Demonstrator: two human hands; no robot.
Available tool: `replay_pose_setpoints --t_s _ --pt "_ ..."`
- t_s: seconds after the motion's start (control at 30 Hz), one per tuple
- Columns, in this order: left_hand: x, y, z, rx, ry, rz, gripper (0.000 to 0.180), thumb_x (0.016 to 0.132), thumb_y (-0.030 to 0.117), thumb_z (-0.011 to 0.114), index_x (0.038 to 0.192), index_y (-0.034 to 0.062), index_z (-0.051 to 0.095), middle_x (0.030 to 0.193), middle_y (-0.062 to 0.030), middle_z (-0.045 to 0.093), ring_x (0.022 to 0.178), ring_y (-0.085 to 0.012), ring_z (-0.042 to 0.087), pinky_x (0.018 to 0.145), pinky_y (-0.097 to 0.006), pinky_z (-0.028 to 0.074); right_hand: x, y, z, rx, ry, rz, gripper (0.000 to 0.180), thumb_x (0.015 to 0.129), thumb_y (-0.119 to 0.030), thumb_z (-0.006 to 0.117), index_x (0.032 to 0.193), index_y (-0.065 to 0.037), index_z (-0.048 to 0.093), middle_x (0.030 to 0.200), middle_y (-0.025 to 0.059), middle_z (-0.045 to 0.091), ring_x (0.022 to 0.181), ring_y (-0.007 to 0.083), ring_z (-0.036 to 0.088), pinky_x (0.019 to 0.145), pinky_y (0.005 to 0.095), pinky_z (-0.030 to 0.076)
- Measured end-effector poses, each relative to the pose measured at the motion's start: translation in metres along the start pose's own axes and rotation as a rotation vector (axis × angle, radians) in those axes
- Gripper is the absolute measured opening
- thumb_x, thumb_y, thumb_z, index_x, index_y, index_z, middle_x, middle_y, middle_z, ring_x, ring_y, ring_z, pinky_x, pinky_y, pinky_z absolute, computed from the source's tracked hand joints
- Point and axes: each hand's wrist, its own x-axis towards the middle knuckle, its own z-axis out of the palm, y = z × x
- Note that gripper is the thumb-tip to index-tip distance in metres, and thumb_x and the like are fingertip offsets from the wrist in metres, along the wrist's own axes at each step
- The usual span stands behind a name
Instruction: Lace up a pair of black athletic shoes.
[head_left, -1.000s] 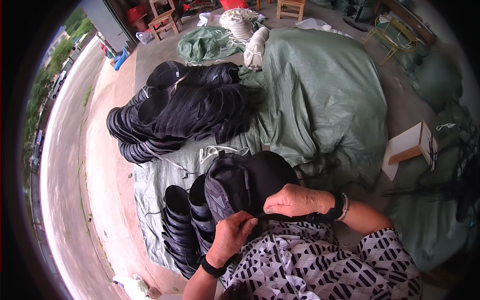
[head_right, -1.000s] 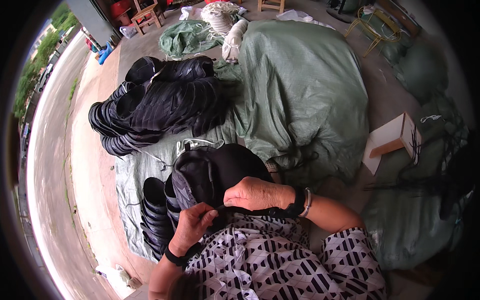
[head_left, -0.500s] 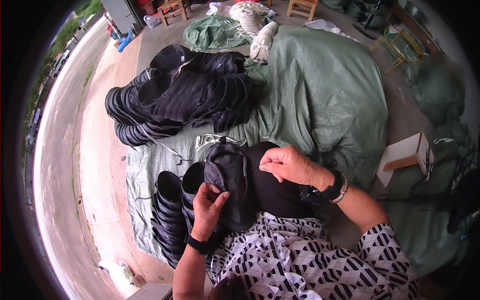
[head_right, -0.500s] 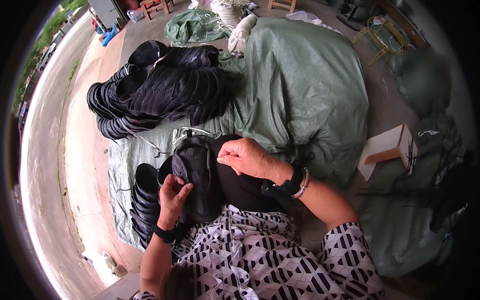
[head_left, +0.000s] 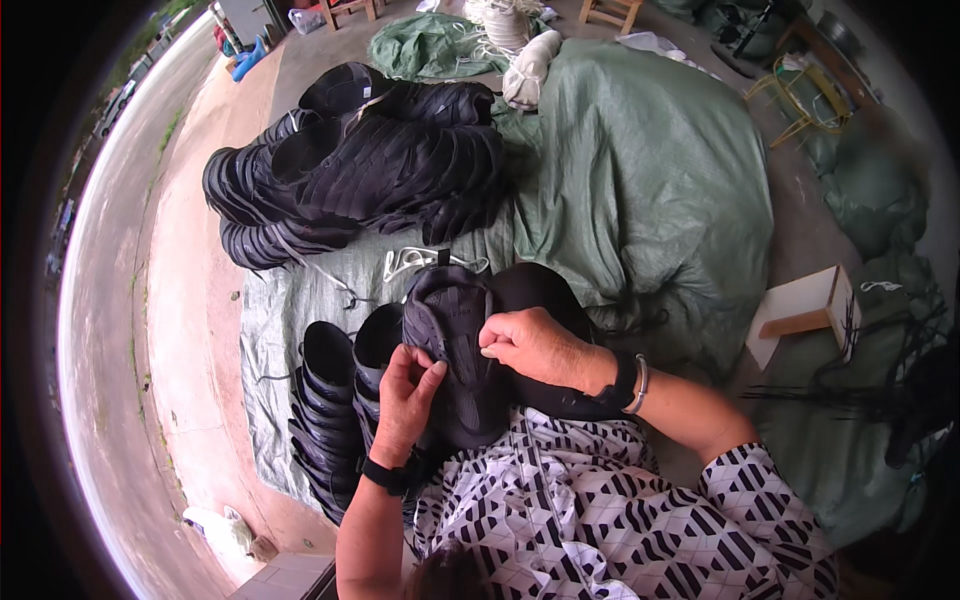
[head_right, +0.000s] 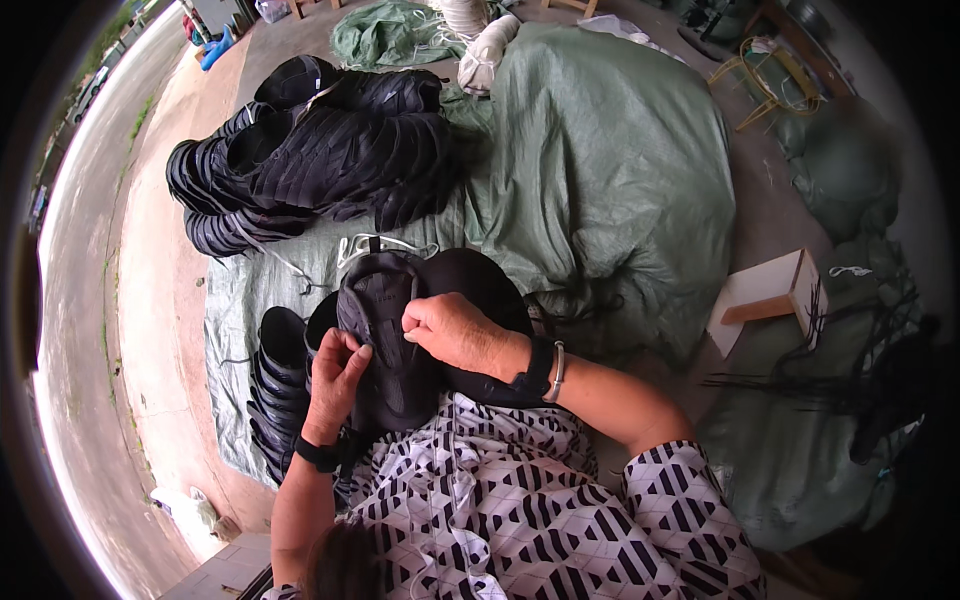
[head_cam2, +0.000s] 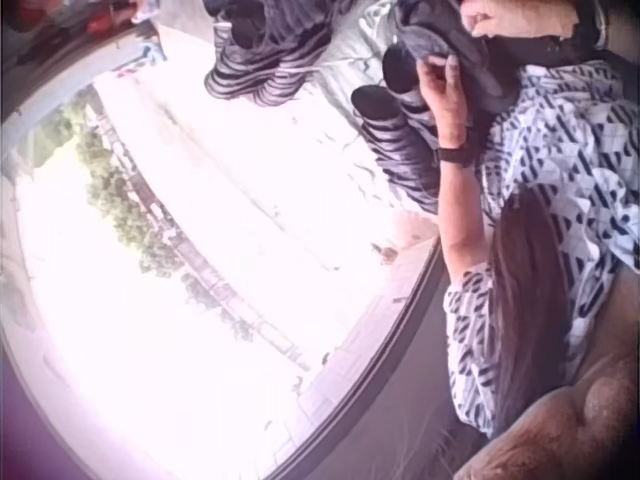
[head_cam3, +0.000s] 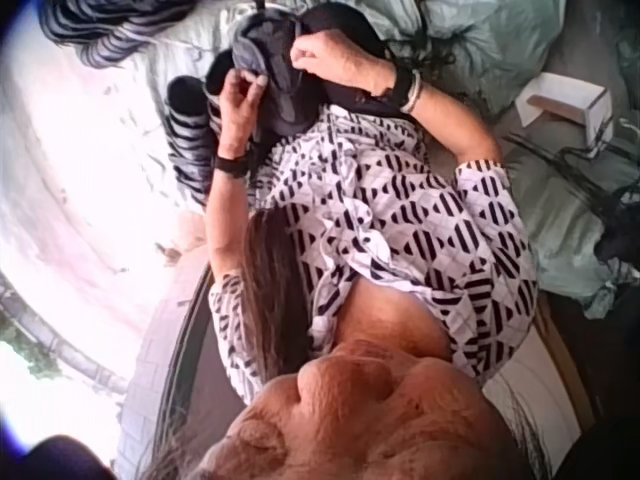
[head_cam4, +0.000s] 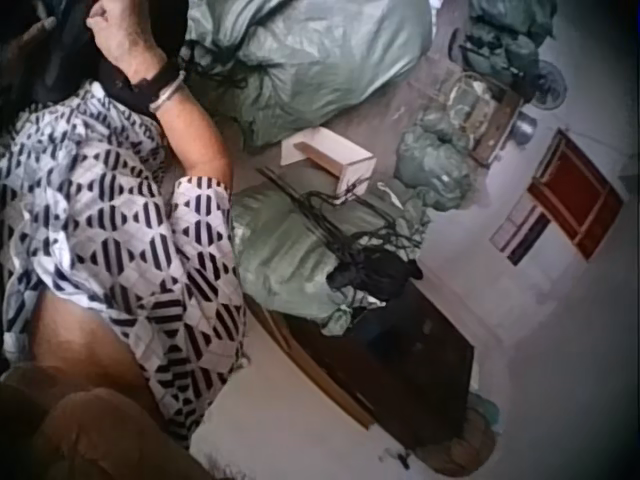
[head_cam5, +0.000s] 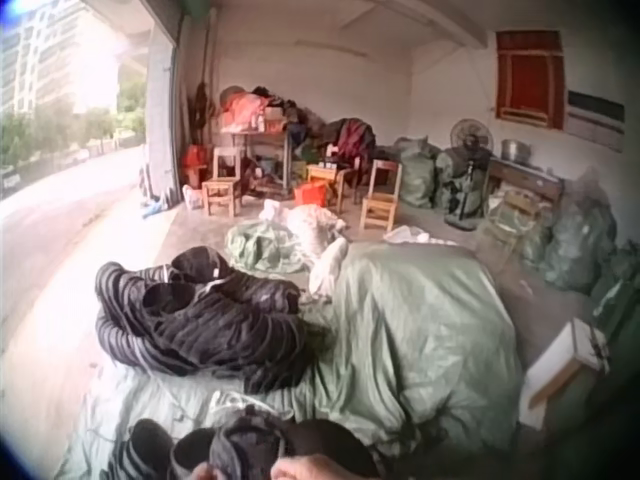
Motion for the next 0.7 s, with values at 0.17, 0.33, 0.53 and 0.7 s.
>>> replay_pose_setpoints --t_s 0.17,0.33,0.53,0.7 --pt "-0.005 0.012 0.009 0.407 0.103 0.054 0.033 0.075 0.012 0.074 0.087 0.0056 0.045 0.066 0.0033 0.041 0.060 -0.0064 0.037 0.054 -0.021 0.034 -0.023 -0.002 0.015 -0.041 0.014 0.087 0.007 0.081 -0.007 0.064 0.082 -0.001 0.059 0.067 0.0101 0.062 0.061 0.0174 0.062 0.057 0.0298 0.047" --pt "-0.001 0.015 0.008 0.512 0.073 0.053 0.041 0.067 0.014 0.077 0.089 0.0064 0.043 0.064 -0.0004 0.042 0.057 -0.0106 0.039 0.053 -0.026 0.037 -0.024 0.011 0.026 -0.126 0.111 -0.062 0.010 0.079 -0.010 0.065 0.080 -0.004 0.058 0.073 0.0114 0.062 0.068 0.0295 0.062 0.060 0.0371 0.048" --pt "-0.002 0.021 0.013 0.609 0.116 0.028 0.043 0.065 0.016 0.077 0.089 0.0069 0.043 0.064 -0.0026 0.046 0.056 -0.0145 0.046 0.054 -0.029 0.040 -0.025 0.010 0.028 -0.184 0.126 -0.113 0.009 0.079 -0.009 0.064 0.080 -0.003 0.058 0.074 0.0115 0.063 0.070 0.0285 0.063 0.060 0.0366 0.049" --pt "-0.002 0.020 0.014 0.634 0.113 0.029 0.042 0.065 0.016 0.076 0.089 0.0072 0.043 0.064 -0.0028 0.046 0.055 -0.0153 0.046 0.054 -0.030 0.041 -0.026 0.011 0.028 -0.170 0.120 -0.083 0.008 0.080 -0.010 0.063 0.080 -0.004 0.058 0.075 0.0117 0.063 0.073 0.0296 0.064 0.062 0.0374 0.050"
